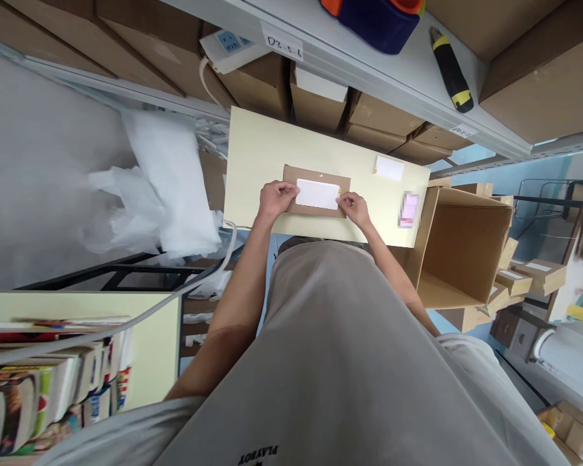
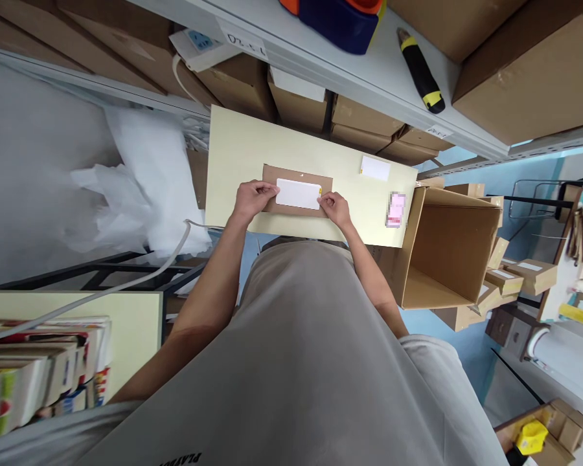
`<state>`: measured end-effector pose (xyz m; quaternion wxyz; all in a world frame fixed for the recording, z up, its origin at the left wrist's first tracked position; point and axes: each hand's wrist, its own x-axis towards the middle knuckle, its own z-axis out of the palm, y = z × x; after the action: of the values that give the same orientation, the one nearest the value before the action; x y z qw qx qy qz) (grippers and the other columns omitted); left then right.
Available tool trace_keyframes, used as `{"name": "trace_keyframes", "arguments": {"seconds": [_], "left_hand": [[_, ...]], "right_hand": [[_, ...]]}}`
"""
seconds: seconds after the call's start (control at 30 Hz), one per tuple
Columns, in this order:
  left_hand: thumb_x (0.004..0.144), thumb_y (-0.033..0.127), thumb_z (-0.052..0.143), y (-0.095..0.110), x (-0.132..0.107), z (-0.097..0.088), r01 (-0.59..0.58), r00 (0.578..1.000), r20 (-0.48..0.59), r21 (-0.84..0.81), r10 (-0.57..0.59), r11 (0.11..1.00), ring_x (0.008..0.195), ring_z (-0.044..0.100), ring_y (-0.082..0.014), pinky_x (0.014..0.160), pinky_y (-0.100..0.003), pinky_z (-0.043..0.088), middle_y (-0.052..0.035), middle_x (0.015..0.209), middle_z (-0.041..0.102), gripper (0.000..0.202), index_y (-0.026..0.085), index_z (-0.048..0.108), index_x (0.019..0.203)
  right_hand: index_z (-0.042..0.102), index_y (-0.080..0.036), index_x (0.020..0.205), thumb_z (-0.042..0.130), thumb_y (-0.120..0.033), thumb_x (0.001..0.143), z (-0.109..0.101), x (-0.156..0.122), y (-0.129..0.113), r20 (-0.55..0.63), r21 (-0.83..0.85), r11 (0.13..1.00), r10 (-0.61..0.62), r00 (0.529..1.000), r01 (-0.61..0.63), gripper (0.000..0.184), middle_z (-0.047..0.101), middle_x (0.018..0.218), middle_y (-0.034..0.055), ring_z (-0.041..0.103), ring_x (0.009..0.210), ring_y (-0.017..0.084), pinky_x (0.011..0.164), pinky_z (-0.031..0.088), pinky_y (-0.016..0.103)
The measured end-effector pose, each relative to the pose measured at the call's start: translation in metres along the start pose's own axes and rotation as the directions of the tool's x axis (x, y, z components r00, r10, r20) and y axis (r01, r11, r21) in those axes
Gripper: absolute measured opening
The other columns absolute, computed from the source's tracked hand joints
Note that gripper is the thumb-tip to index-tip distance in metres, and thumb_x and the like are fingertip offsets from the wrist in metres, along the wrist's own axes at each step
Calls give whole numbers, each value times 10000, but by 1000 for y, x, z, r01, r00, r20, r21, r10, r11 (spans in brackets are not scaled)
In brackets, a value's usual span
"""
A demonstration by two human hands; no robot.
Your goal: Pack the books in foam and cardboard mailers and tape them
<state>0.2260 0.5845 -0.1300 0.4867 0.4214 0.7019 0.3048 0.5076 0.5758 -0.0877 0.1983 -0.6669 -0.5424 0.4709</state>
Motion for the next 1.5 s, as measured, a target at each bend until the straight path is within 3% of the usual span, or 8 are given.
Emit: {"name": "trace_keyframes", "arguments": {"seconds": [0.23, 0.43, 0.77, 1.17, 1.5], "left_hand": [[818, 305, 821, 4, -4, 1, -2, 1000, -15, 5, 2, 1000, 840, 678, -223, 864, -341, 547, -44, 907, 798, 96, 222, 867, 833], [831, 285, 827, 6, -4, 1, -1, 1000, -6, 4, 1, 1000, 825, 656, -215, 866, -338, 541, -38, 901, 785, 79, 217, 867, 833], [825, 281, 816, -1, -3, 3, -34, 999, -15, -12, 34, 999, 794, 649, -204, 837, -341, 540, -49, 891, 782, 81, 216, 864, 818], [856, 284, 817, -6, -4, 5, -89, 995, -37, 9, 89, 996, 801, 672, -183, 858, -334, 572, -41, 904, 766, 90, 197, 828, 832], [854, 253, 814, -13, -4, 11, -131, 987, -91, 1, 130, 991, 737, 628, -156, 794, -310, 561, -29, 857, 733, 67, 192, 820, 830]], "right_hand": [[679, -278, 770, 805, -377, 988, 2, -2, -5, -19, -11, 1000, 29, 999, -29, 270, 576, 794, -37, 545, 802, 197, 891, 510, 351], [689, -276, 781, 801, -333, 1001, 4, -1, -3, -26, -22, 1000, 19, 999, -20, 253, 563, 796, -40, 555, 813, 201, 901, 502, 348], [688, -278, 818, 771, -545, 1002, 7, 1, 7, -46, -53, 999, -11, 999, 9, 335, 558, 807, -17, 568, 833, 212, 919, 535, 371], [713, -253, 851, 750, -574, 1048, 14, 2, 23, -80, -42, 996, -86, 993, 83, 379, 539, 804, -28, 545, 794, 190, 848, 505, 341], [740, -250, 879, 723, -573, 1072, 18, 0, 27, -104, -70, 991, -121, 987, 114, 377, 566, 821, -16, 562, 812, 197, 864, 521, 343]]}}
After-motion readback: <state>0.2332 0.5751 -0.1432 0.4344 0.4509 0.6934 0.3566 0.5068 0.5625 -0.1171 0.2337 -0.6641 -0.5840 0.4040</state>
